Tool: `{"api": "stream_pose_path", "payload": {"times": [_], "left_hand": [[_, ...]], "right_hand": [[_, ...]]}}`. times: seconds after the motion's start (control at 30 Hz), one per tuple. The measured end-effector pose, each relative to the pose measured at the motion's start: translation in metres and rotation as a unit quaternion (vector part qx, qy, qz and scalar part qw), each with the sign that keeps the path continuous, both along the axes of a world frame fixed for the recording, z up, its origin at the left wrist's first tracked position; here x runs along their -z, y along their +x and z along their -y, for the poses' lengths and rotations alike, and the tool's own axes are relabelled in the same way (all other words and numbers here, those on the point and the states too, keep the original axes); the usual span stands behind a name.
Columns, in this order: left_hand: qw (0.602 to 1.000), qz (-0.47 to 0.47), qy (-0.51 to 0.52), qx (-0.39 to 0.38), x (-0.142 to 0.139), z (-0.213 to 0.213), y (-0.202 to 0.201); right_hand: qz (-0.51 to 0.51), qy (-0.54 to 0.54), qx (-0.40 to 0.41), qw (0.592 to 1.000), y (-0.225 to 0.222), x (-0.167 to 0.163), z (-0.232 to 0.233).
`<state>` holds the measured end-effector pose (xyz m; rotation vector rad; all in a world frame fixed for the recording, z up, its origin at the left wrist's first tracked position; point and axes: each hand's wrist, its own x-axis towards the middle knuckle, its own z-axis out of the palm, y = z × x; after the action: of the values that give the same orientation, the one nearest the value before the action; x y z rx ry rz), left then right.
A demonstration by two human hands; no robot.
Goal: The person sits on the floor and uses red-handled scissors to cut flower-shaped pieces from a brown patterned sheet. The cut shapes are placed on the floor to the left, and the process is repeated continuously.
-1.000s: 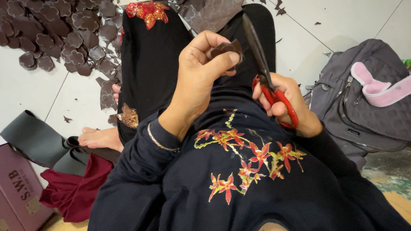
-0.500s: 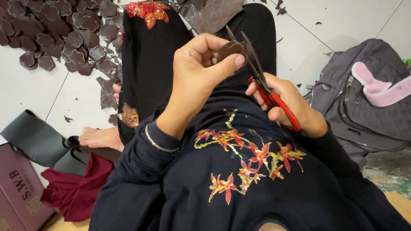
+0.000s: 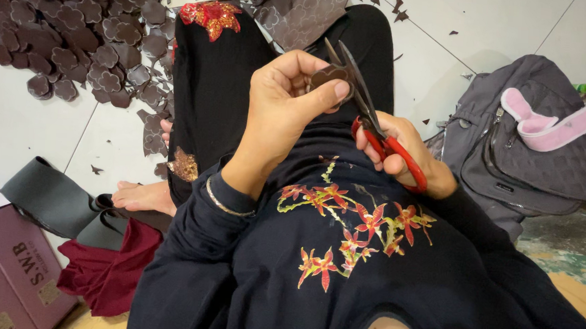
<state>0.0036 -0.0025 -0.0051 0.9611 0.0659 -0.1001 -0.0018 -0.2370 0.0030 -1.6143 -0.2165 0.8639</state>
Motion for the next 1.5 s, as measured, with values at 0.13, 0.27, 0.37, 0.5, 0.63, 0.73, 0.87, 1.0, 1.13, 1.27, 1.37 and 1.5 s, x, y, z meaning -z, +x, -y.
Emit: {"api": "stream_pose_path", "payload": {"times": [0.13,0.27,0.37,0.5,0.63,0.73,0.87,1.0,1.13,1.27,1.37,1.5], "left_hand": [[1.000,-0.003,-0.003,0.004,0.002,0.000,0.000],[1.000,0.007,0.007,0.000,0.004,0.001,-0.001],[1.000,0.011,-0.019,0.006,0.004,0.001,-0.001],[0.999,0.000,-0.031,0.022,0.004,-0.003,0.000],[1.000,0.018,0.001,0.024,0.000,-0.007,-0.001],[0.999,0.036,0.013,0.012,-0.003,-0.006,-0.004],[0.998,0.039,0.045,-0.017,-0.006,-0.006,-0.003],[0.996,0.042,0.076,-0.028,-0.008,-0.009,-0.001],[0.997,0.037,0.067,-0.020,-0.008,-0.009,-0.001],[0.996,0.041,0.081,-0.022,-0.007,-0.008,-0.001],[0.995,0.042,0.088,-0.025,-0.007,-0.008,-0.001],[0.994,0.039,0.095,-0.029,-0.006,-0.007,-0.002]], "right_hand": [[0.009,0.009,0.001,1.000,0.000,0.007,0.004],[-0.002,0.001,0.020,1.000,-0.002,0.010,0.010],[0.033,-0.017,0.029,0.999,-0.001,0.010,0.010],[0.097,0.004,0.010,0.995,0.007,0.001,0.008],[0.160,-0.065,-0.037,0.984,0.019,-0.012,0.010],[0.167,-0.092,-0.070,0.979,0.019,-0.018,0.011],[0.150,-0.088,-0.080,0.981,0.020,-0.021,0.011],[0.137,-0.086,-0.088,0.983,0.021,-0.023,0.012],[0.127,-0.086,-0.081,0.985,0.021,-0.023,0.011],[0.101,-0.088,-0.063,0.989,0.018,-0.022,0.011],[0.077,-0.071,-0.056,0.993,0.015,-0.018,0.014],[0.062,-0.043,-0.040,0.996,0.011,-0.004,0.017]]}}
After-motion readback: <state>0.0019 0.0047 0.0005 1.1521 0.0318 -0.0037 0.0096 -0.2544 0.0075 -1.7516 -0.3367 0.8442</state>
